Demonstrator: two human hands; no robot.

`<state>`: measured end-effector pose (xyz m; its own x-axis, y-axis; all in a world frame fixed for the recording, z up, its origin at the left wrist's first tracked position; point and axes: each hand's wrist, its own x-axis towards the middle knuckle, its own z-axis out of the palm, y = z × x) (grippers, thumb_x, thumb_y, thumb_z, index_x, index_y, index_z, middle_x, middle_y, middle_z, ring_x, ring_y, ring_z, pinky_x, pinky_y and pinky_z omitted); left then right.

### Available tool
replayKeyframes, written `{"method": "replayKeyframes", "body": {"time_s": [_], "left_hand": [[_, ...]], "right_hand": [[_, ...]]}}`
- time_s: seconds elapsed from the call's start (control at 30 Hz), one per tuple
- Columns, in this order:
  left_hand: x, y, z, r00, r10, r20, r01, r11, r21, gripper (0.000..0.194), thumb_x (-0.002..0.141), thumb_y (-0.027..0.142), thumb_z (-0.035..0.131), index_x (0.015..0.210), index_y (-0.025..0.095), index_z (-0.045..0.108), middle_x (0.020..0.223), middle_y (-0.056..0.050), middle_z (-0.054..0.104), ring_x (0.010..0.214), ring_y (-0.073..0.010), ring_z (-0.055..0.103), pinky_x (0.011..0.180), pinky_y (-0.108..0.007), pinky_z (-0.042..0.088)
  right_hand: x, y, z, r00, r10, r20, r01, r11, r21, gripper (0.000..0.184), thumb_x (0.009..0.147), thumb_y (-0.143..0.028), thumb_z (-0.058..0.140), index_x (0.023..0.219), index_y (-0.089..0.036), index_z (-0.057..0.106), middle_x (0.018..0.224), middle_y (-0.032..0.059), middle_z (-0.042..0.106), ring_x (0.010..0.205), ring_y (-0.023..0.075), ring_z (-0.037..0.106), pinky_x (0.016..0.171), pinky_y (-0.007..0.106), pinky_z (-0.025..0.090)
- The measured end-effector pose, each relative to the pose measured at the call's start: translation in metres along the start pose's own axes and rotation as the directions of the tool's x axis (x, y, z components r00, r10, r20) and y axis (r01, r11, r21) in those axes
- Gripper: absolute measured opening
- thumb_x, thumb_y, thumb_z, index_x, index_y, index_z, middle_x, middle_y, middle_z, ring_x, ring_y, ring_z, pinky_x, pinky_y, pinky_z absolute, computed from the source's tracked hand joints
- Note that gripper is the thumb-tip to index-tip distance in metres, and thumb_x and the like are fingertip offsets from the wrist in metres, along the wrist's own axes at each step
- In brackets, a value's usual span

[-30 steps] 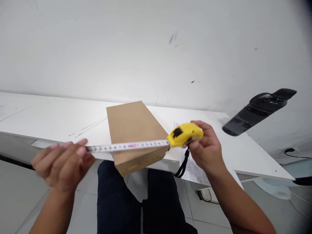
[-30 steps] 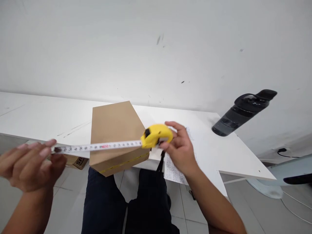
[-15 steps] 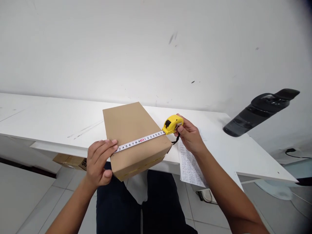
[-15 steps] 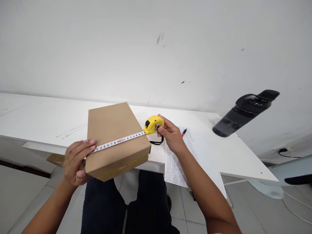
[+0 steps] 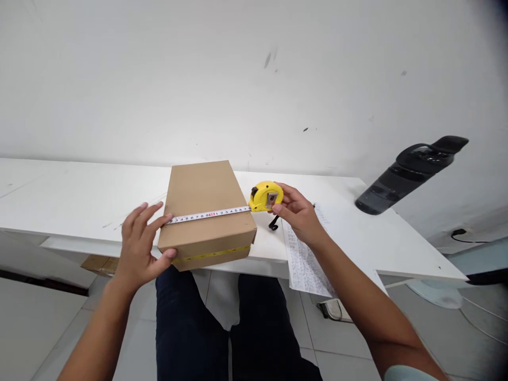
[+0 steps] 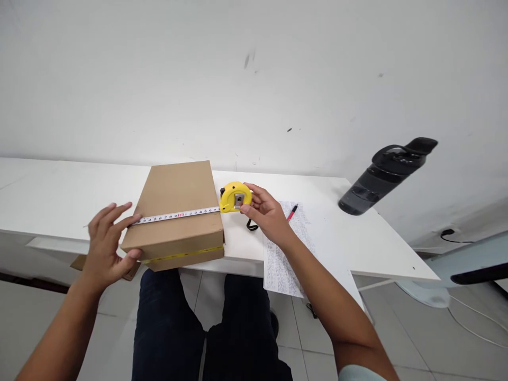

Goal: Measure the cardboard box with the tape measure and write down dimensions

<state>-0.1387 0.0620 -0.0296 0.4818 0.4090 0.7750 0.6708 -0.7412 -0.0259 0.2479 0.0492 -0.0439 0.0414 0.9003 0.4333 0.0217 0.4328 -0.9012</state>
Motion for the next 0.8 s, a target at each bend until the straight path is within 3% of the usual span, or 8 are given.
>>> {"method": "replayKeyframes", "body": {"time_s": [0.1,0.2,0.33,0.5,0.67,0.8], "left_hand": [[0.009,-0.002,-0.005,0.997,-0.069,-0.020,0.070,0.997,0.039,0.054,0.089,0.037,0.062,0.142,0.029,0.055,0.160,-0.010,0.044,0.154,-0.0421,0.026,0.122,-0.062,0.027],[0.017,0.010,-0.003,0.997,-0.063,-0.050,0.067,0.995,0.072,0.054,0.087,0.030,0.065,0.141,0.032,0.057,0.151,-0.007,0.056,0.150,-0.0396,0.035,0.122,-0.061,0.028],[0.022,0.028,0.008,0.999,-0.049,-0.024,0.051,0.992,0.119,0.043,0.092,0.030,0.063,0.135,0.030,0.061,0.134,-0.007,0.070,0.134,-0.0348,0.055,0.118,-0.057,0.033],[0.018,0.036,0.014,0.998,-0.058,-0.004,0.058,0.987,0.148,0.051,0.093,0.035,0.065,0.142,0.026,0.055,0.138,-0.010,0.068,0.133,-0.0338,0.057,0.118,-0.054,0.033],[0.013,0.035,0.028,0.998,-0.056,-0.034,0.060,0.991,0.124,0.063,0.088,0.043,0.072,0.146,0.027,0.052,0.137,-0.010,0.067,0.130,-0.0327,0.058,0.120,-0.053,0.031],[0.017,0.054,0.040,0.993,-0.064,-0.096,0.076,0.988,0.131,0.063,0.089,0.043,0.070,0.146,0.023,0.049,0.135,-0.014,0.067,0.132,-0.0344,0.055,0.122,-0.059,0.028]], "right_hand": [[-0.002,-0.007,0.006,0.999,-0.028,0.032,0.032,0.991,-0.131,0.056,0.088,-0.044,0.077,0.140,-0.030,0.060,0.130,0.0062,0.071,0.111,0.0227,0.067,0.100,0.043,0.055],[-0.006,-0.011,0.013,0.997,-0.019,0.079,0.037,0.973,-0.230,0.050,0.090,-0.044,0.074,0.137,-0.030,0.064,0.120,0.0050,0.073,0.102,0.0220,0.067,0.095,0.044,0.056],[-0.009,-0.012,0.022,0.998,0.007,0.056,0.000,0.993,-0.115,0.046,0.088,-0.047,0.075,0.128,-0.026,0.066,0.106,0.0047,0.075,0.089,0.0199,0.067,0.083,0.040,0.060],[-0.012,-0.012,0.017,0.997,0.070,-0.042,-0.070,0.998,0.008,0.045,0.080,-0.052,0.081,0.112,-0.023,0.068,0.089,0.0026,0.074,0.075,0.0181,0.067,0.074,0.039,0.061],[0.001,-0.016,0.007,0.971,0.128,-0.201,-0.138,0.990,-0.038,0.044,0.077,-0.055,0.081,0.105,-0.022,0.070,0.095,0.0042,0.076,0.071,0.0168,0.064,0.074,0.039,0.060],[0.036,-0.024,0.032,0.995,0.055,-0.082,-0.058,0.998,-0.036,0.045,0.082,-0.053,0.075,0.112,-0.020,0.069,0.098,0.0052,0.077,0.073,0.0170,0.066,0.075,0.036,0.058]]}}
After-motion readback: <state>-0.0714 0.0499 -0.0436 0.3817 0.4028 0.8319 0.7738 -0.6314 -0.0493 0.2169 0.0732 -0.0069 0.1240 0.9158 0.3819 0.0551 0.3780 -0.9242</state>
